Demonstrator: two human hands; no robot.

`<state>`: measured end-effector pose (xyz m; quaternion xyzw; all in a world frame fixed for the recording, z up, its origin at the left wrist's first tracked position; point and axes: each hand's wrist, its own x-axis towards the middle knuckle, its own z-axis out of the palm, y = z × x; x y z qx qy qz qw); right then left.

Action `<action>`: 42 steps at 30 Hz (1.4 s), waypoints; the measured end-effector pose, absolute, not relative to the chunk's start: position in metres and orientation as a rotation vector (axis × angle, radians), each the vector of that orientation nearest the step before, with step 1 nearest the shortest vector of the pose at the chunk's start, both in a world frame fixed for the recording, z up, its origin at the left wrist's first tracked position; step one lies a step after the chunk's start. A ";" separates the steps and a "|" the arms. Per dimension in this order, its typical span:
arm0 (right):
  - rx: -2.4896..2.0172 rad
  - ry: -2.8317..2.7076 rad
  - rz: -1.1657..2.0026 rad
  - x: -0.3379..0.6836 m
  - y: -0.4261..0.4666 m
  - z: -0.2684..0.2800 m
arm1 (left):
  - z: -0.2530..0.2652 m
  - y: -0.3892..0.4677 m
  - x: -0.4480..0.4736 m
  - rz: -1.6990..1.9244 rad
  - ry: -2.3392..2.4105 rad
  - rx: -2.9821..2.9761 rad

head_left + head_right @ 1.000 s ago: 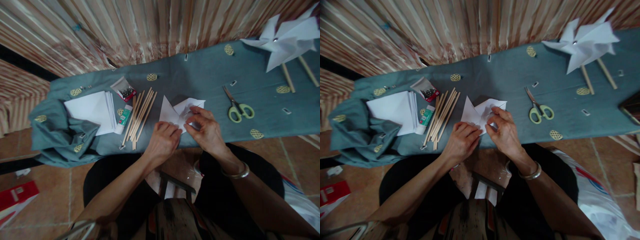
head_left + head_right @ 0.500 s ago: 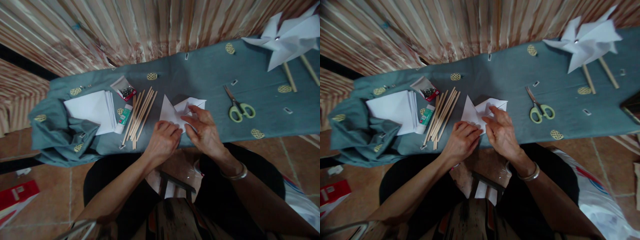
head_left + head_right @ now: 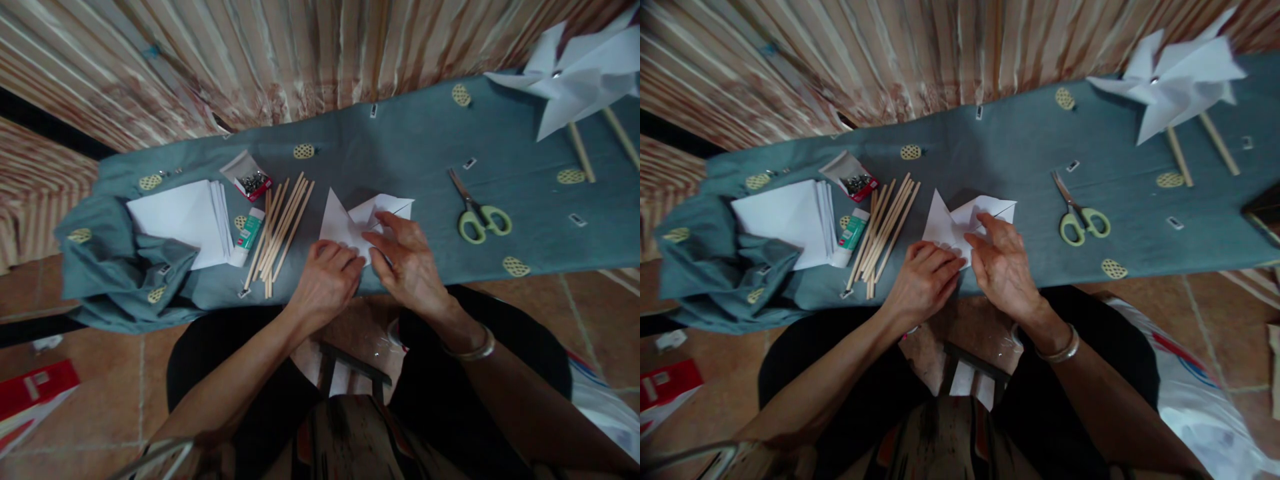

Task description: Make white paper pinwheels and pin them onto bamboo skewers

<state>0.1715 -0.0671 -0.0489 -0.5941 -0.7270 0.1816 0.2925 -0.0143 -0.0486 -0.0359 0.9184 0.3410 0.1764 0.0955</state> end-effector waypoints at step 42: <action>-1.602 -2.111 0.154 0.168 -0.058 -0.058 | -0.034 -0.045 -0.001 0.377 1.057 2.856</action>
